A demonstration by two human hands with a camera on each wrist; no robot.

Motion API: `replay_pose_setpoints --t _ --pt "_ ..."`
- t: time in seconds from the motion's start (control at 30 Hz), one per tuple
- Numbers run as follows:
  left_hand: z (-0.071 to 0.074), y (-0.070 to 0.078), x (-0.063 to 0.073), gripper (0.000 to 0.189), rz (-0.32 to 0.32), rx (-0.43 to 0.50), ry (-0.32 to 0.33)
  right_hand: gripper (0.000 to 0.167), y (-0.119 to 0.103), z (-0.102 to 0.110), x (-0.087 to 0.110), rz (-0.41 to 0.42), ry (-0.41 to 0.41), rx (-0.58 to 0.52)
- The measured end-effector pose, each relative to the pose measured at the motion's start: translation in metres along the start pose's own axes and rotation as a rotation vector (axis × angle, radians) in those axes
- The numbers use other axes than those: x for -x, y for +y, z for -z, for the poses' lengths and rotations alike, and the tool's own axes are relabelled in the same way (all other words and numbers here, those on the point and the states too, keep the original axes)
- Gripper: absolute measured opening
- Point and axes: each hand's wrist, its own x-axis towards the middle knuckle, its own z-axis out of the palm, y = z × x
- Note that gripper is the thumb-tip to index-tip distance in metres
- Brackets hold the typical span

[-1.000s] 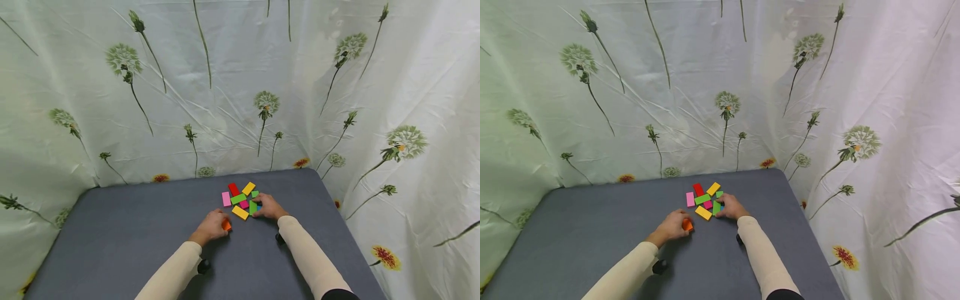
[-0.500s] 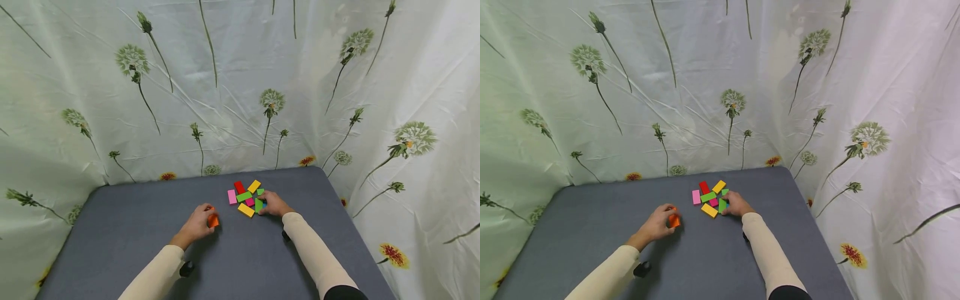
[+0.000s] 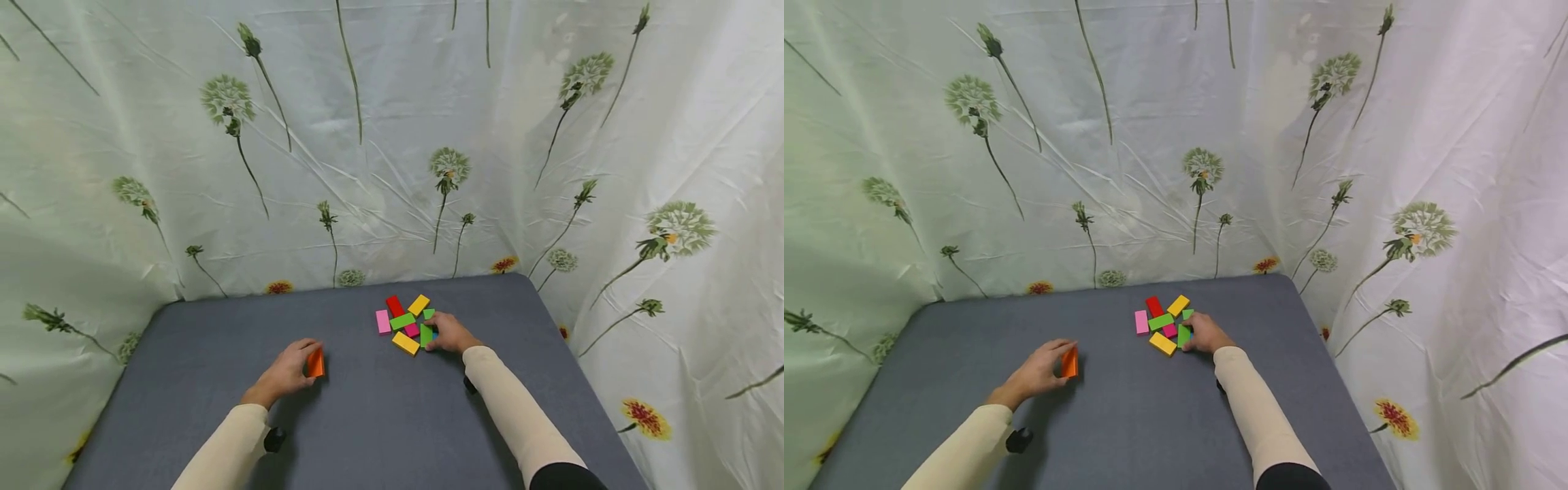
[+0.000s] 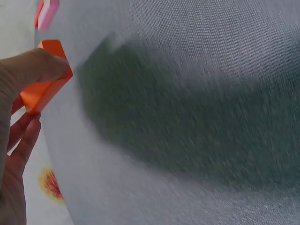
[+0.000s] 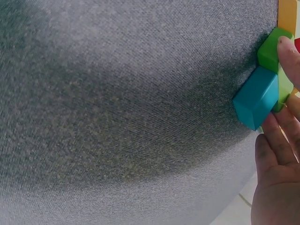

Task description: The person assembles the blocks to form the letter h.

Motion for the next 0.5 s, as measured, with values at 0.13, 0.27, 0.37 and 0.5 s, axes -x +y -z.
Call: replay_pose_setpoints --t 0.13,0.27,0.37,0.5 --pt "0.002 -0.009 0.007 0.069 0.037 -0.002 -0.005 0.057 -0.001 -0.001 -0.001 -0.009 0.000 0.001" --pt "0.006 -0.015 0.014 0.066 0.067 0.029 0.007 0.057 -0.002 -0.002 -0.003 -0.008 -0.007 0.005" --pt "0.010 -0.017 0.017 0.065 0.074 0.055 0.023 0.057 -0.002 -0.002 -0.002 -0.011 -0.008 0.014" --pt "0.016 -0.021 0.021 0.064 0.082 0.042 0.029 0.056 -0.001 -0.002 -0.002 -0.013 -0.008 0.024"
